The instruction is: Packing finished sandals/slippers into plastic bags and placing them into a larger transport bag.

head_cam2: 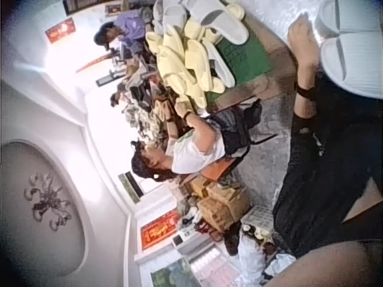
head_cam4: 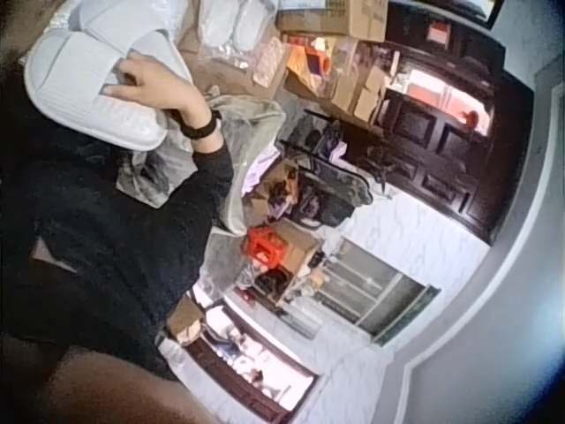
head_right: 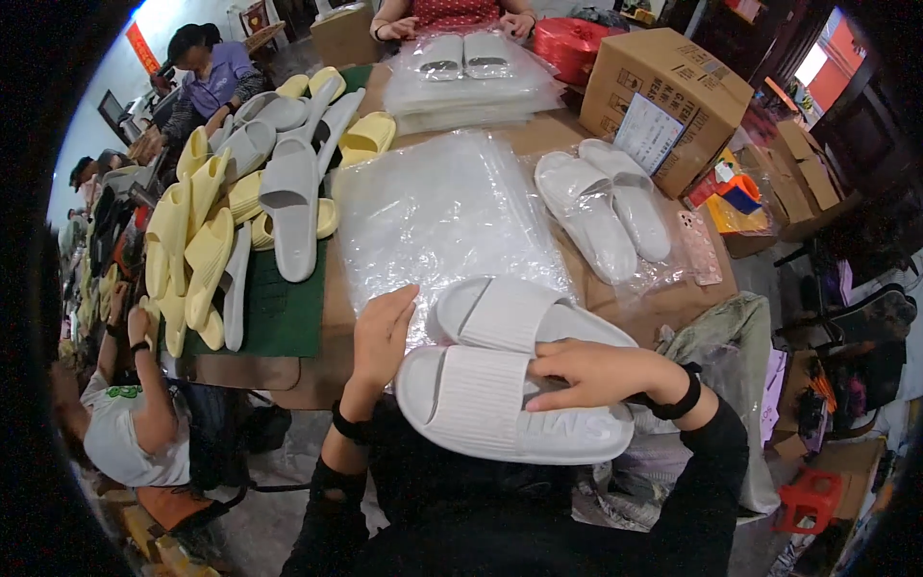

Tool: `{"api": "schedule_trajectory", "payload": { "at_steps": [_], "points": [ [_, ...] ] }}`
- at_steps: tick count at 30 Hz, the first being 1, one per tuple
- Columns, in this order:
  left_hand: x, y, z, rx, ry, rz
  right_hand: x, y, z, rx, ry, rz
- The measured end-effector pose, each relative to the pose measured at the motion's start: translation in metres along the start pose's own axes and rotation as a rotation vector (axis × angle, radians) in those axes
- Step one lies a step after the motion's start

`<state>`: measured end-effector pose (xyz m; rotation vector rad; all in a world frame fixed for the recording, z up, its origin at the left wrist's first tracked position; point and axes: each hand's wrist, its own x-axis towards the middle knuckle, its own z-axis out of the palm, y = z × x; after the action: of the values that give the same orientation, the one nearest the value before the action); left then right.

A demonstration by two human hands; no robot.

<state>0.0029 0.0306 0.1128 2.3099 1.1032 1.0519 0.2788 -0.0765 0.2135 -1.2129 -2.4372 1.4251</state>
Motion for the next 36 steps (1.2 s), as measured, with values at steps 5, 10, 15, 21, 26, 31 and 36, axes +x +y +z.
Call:
{"api": "schedule_trajectory", "payload": {
  "at_steps": [5, 10, 15, 21, 26, 31, 36],
  "points": [
    [0.006, 0.014, -0.004, 0.014, 0.008, 0.039, 0.002, 0.013, 0.010, -0.065, 0.270, -0.034],
    [0.008, 0.023, 0.009, 0.082, 0.024, 0.112, 0.010, 0.012, 0.010, -0.199, 0.331, 0.083],
    [0.026, 0.016, 0.021, 0.079, -0.037, 0.072, 0.012, 0.025, 0.015, -0.131, 0.330, 0.015],
    [0.026, 0.009, 0.026, 0.062, -0.290, -0.117, 0.022, 0.028, 0.018, -0.146, 0.238, 0.015],
    [0.022, 0.000, 0.022, 0.004, -0.395, -0.270, 0.027, 0.027, 0.016, -0.080, 0.167, 0.068],
    [0.019, -0.002, 0.016, 0.207, -0.111, 0.077, 0.031, 0.034, 0.018, -0.039, 0.345, -0.058],
    [0.021, 0.008, 0.015, 0.395, -0.054, 0.108, 0.017, 0.027, 0.017, -0.121, 0.539, 0.083]
  ]
}}
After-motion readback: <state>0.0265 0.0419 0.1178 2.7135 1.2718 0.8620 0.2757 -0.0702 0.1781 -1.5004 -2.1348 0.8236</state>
